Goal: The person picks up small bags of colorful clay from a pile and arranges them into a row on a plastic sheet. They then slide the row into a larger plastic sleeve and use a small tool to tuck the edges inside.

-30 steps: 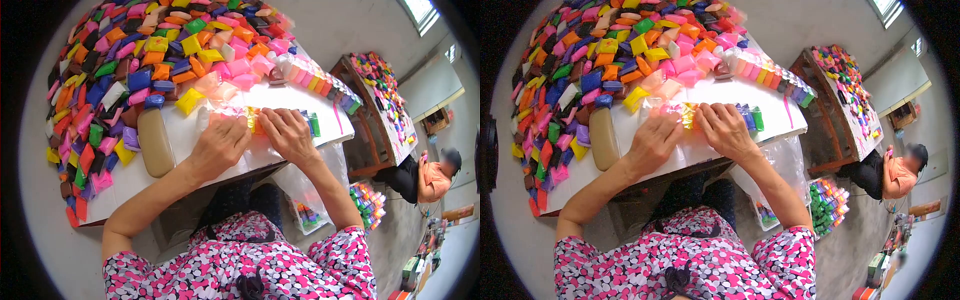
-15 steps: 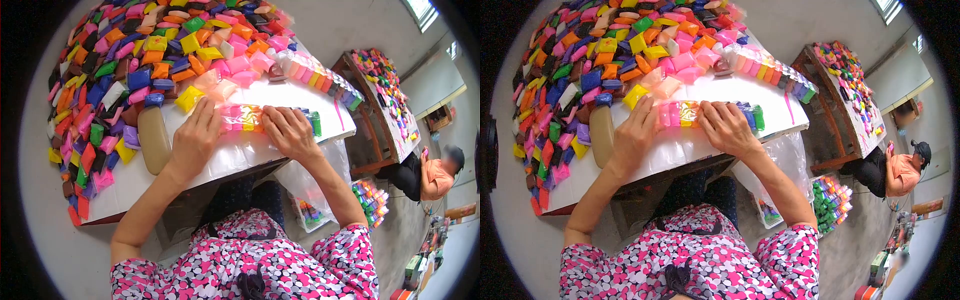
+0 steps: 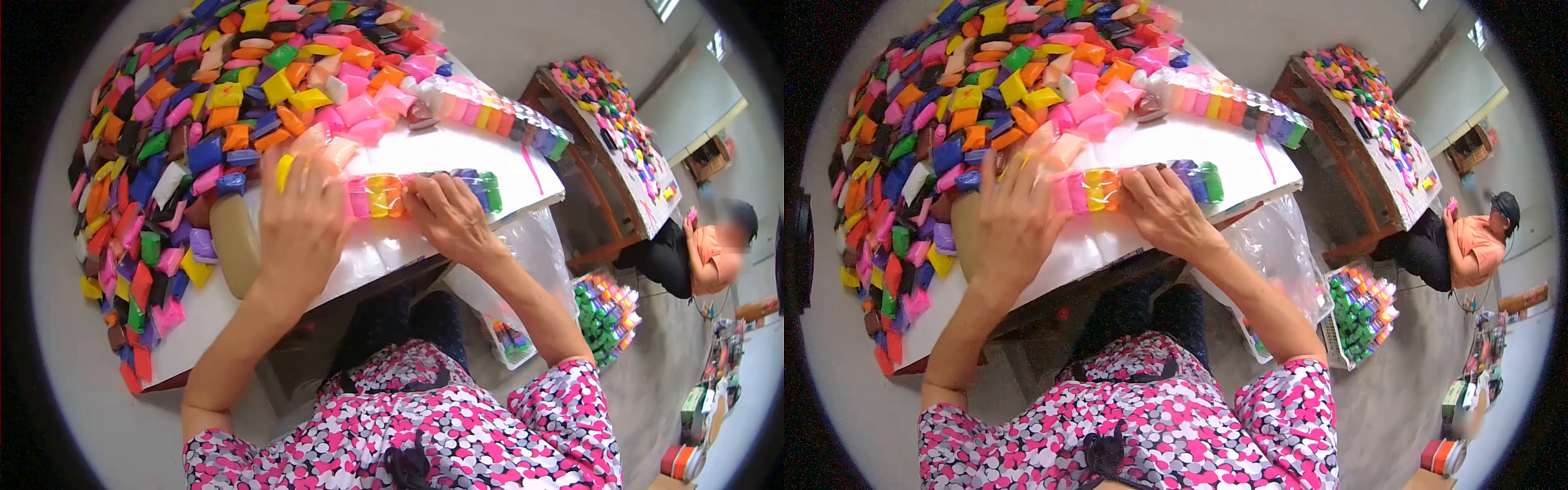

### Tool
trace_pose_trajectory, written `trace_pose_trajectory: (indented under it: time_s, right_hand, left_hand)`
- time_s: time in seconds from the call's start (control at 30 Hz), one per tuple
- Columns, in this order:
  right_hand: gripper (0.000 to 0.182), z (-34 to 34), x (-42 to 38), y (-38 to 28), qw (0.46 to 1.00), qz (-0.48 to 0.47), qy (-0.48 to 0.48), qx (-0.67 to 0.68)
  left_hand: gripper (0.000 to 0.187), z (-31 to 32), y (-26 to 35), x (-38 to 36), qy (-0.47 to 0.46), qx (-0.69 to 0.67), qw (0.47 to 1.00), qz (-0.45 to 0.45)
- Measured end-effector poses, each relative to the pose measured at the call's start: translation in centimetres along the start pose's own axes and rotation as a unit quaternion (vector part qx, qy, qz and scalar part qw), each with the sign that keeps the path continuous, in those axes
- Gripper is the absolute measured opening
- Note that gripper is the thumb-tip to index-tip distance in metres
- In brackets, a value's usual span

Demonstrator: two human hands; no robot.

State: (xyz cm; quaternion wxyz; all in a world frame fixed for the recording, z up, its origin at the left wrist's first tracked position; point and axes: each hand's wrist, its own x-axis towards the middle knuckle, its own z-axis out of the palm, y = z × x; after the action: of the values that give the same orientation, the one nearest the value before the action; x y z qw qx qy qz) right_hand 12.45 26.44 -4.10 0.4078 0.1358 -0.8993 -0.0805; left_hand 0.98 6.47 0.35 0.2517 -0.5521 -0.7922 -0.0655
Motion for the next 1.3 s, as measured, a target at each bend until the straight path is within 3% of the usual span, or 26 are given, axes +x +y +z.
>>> trace_pose_trajectory:
  time_s: [0.07, 0.17, 0.2, 0.3, 0.37, 0.4, 0.47, 0.57, 0.7, 0.83, 0.93, 1.03, 1.07, 1.17, 1.2, 1.3]
  right_hand:
    - [0.026, 0.2, -0.1, 0.2, 1.0, 0.008, -0.005, 0.0]
    - [0.027, 0.1, -0.4, 0.3, 0.999, 0.021, -0.018, 0.036]
    - [0.023, -0.4, -0.7, 0.2, 0.999, 0.023, -0.009, 0.037]
    - [0.016, -3.6, -1.9, 0.9, 0.991, 0.033, 0.047, 0.124]
    - [0.003, -5.4, -2.9, 2.4, 0.952, 0.25, 0.124, 0.129]
    - [0.011, -5.9, -2.7, 3.0, 0.878, 0.427, 0.148, 0.157]
    - [0.038, -5.6, -4.0, 6.1, 0.82, 0.539, 0.078, 0.174]
    - [0.041, -4.7, -3.0, 6.2, 0.704, 0.65, -0.011, 0.286]
    - [0.036, -4.0, -3.9, 6.4, 0.735, 0.601, 0.003, 0.313]
    - [0.027, -5.3, -3.1, 5.5, 0.633, 0.672, 0.011, 0.384]
    - [0.02, -4.9, -4.3, 4.5, 0.622, 0.677, 0.049, 0.391]
    - [0.015, -4.1, -5.7, 4.1, 0.664, 0.655, 0.094, 0.349]
    - [0.015, -4.6, -5.9, 4.0, 0.634, 0.685, 0.067, 0.351]
    - [0.029, -5.5, -5.8, 5.1, 0.614, 0.716, 0.054, 0.328]
    - [0.047, -5.7, -5.3, 5.5, 0.632, 0.716, 0.048, 0.291]
    - [0.057, -5.9, -3.4, 5.8, 0.633, 0.716, 0.003, 0.293]
  left_hand:
    - [0.066, 0.6, -0.1, 3.5, 0.053, -0.108, 0.988, 0.098]
    - [0.079, 6.1, 0.4, 5.3, 0.006, -0.208, 0.964, 0.167]
    - [0.079, 6.5, 0.5, 5.2, 0.016, -0.131, 0.979, 0.155]
    - [0.079, 7.0, 0.4, 5.0, 0.017, -0.174, 0.973, 0.149]
    - [0.078, 6.6, 0.5, 5.0, 0.011, -0.165, 0.976, 0.141]
    - [0.078, 6.4, 0.7, 4.9, 0.007, -0.161, 0.978, 0.135]
    - [0.079, 6.1, 0.9, 4.8, 0.003, -0.157, 0.979, 0.131]
    - [0.079, 5.8, 0.8, 4.9, -0.014, -0.159, 0.979, 0.124]
    - [0.08, 5.6, 0.9, 5.1, -0.018, -0.191, 0.975, 0.108]
    - [0.079, 6.0, 0.9, 5.0, 0.003, -0.181, 0.977, 0.112]
    - [0.078, 6.0, 0.8, 5.0, 0.004, -0.178, 0.978, 0.108]
    - [0.077, 6.2, 0.8, 4.8, 0.008, -0.173, 0.979, 0.107]
    - [0.077, 6.1, 0.8, 4.8, 0.011, -0.169, 0.979, 0.111]
    - [0.078, 6.2, 0.7, 4.7, 0.019, -0.158, 0.98, 0.115]
    - [0.078, 6.3, 0.7, 4.7, 0.022, -0.156, 0.981, 0.116]
    - [0.078, 6.3, 0.8, 4.6, 0.002, -0.168, 0.98, 0.11]
